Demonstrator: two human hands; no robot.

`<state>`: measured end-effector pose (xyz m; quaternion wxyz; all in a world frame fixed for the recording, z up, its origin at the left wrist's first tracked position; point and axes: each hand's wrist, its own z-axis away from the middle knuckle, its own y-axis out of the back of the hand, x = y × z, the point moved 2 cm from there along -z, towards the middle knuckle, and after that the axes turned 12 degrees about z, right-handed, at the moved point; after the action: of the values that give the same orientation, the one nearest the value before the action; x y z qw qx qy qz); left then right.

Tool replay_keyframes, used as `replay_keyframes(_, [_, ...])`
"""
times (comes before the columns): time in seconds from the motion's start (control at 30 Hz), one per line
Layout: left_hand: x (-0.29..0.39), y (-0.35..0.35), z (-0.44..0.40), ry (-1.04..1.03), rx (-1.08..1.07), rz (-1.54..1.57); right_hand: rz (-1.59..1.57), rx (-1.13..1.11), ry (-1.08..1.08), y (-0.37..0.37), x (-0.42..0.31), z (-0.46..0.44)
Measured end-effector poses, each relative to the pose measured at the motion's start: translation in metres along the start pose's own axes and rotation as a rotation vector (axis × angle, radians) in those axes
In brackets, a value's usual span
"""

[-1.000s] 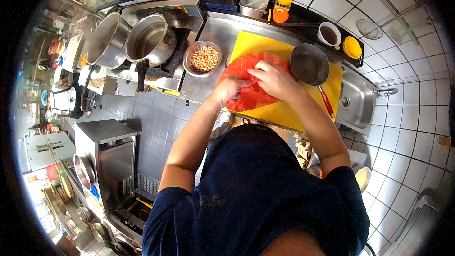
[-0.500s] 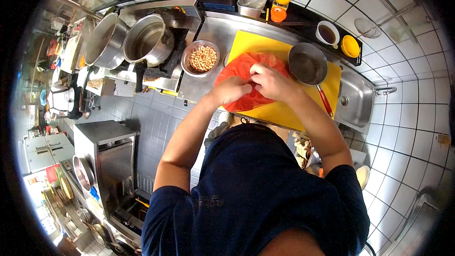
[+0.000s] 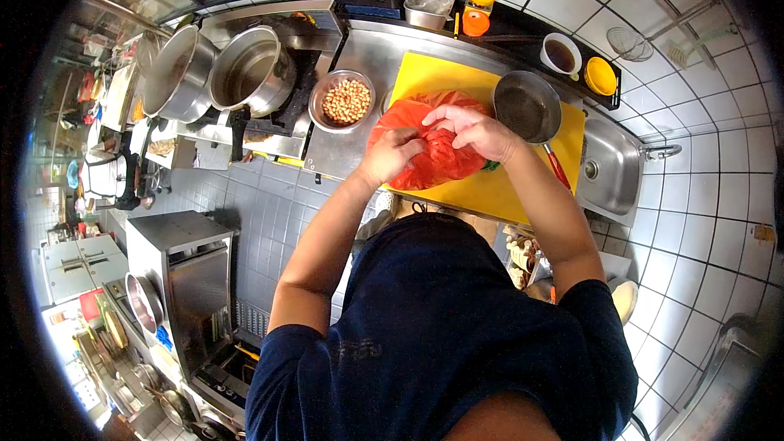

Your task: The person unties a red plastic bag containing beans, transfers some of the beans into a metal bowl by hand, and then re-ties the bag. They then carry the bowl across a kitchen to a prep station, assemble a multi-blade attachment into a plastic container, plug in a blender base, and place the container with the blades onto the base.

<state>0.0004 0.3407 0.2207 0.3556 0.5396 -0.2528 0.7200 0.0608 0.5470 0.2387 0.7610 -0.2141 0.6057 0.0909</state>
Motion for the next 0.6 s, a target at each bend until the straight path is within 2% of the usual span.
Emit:
replay_keyframes(0.03, [0.000,0.000,0.000,0.027,0.015,0.091,0.031,0.008,0.058,-0.002,0.003,-0.001])
replay_keyframes(0.23, [-0.020,0.004,-0.011,0.095,0.002,0.362,0.382,0.184,0.036,-0.011,0.006,-0.002])
replay_keyframes(0.33, [-0.024,0.004,-0.008,0.058,0.088,0.491,0.526,0.247,0.023,-0.017,0.004,-0.003])
replay_keyframes(0.43, [-0.026,0.010,-0.009,0.148,0.047,0.643,0.647,0.358,0.046,-0.020,0.009,-0.003])
replay_keyframes(0.53, [-0.017,0.017,-0.002,0.103,0.003,0.625,0.930,0.481,0.305,-0.024,0.004,0.002])
replay_keyframes(0.6, [-0.013,0.020,0.002,0.027,0.010,0.431,0.964,0.527,0.377,-0.024,0.004,0.005])
